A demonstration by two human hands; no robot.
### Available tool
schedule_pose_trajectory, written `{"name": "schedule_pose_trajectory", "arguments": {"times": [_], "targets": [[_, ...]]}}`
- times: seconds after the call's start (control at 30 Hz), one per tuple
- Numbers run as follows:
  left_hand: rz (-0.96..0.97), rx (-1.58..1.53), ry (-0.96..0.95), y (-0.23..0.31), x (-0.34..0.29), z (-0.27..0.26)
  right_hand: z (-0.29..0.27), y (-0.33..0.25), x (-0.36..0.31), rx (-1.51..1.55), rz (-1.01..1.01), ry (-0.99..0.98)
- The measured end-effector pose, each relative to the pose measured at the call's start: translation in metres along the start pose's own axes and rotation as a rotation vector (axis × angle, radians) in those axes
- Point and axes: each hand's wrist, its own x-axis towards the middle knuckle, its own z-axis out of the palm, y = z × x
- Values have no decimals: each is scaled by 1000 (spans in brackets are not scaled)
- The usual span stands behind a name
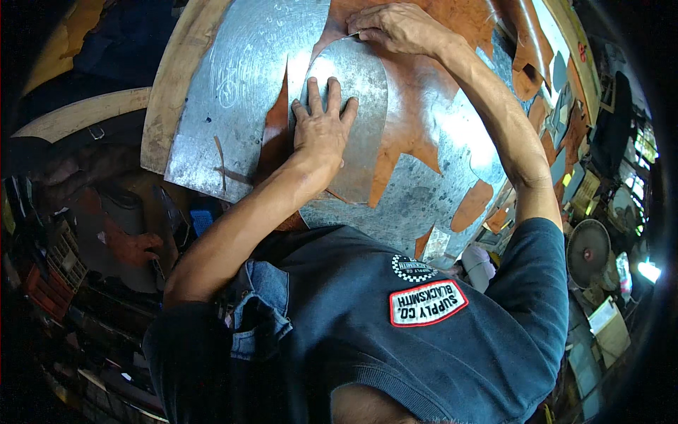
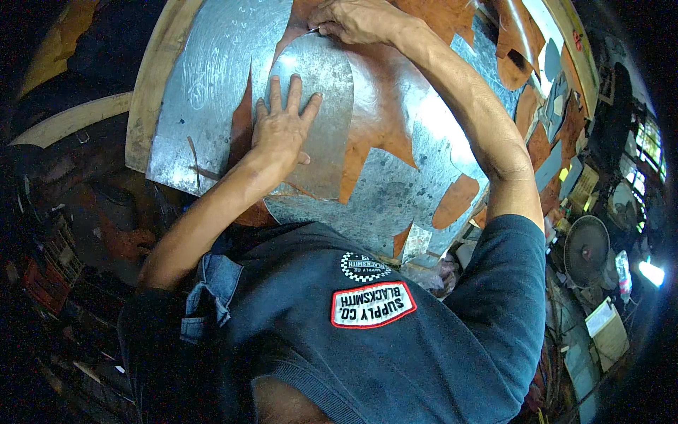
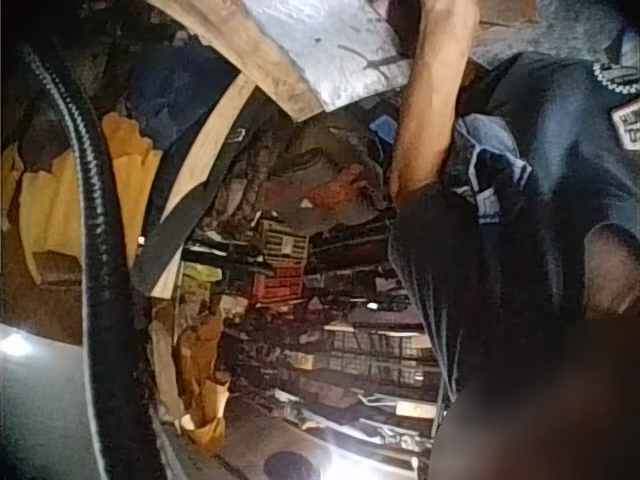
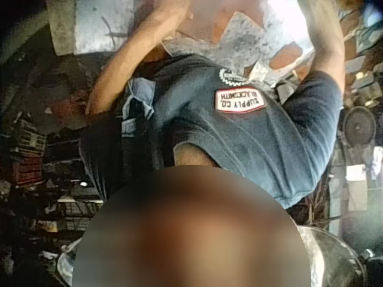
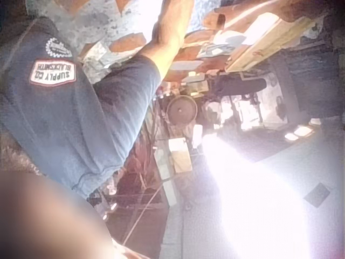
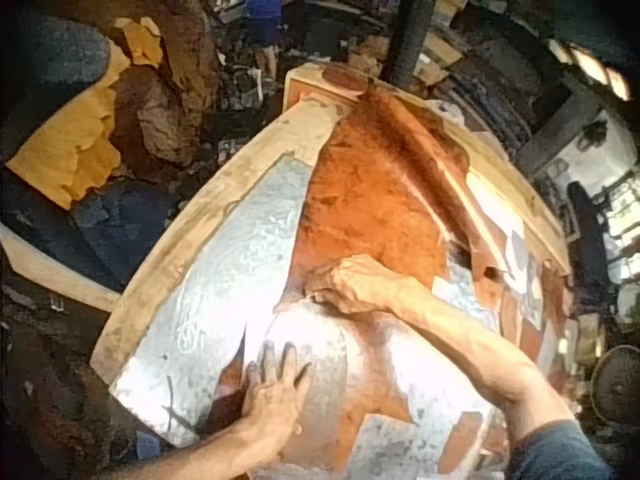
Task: Cutting leather pieces using a metal template and a small knife.
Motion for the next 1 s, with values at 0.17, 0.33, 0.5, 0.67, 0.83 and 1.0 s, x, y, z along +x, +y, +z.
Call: {"name": "schedule_pose_trajectory", "arguments": {"times": [0.17,0.33,0.5,0.67,0.83,1.0], "targets": [[7,-11,-5,1,-1,-5,4,-3,-12,-36,103,-44],[-6,-43,-10,2,-6,-12,2,-10,-20,16,195,-28],[0,-36,-4,0,-1,-1,9,-9,-27,58,174,64],[-1,-42,-7,0,-2,-2,21,-13,-38,-14,183,134],[-5,-31,-25,1,-1,-6,55,-2,-53,-126,320,173],[-7,-23,-30,0,-3,-5,61,-12,-63,-69,397,226]]}}
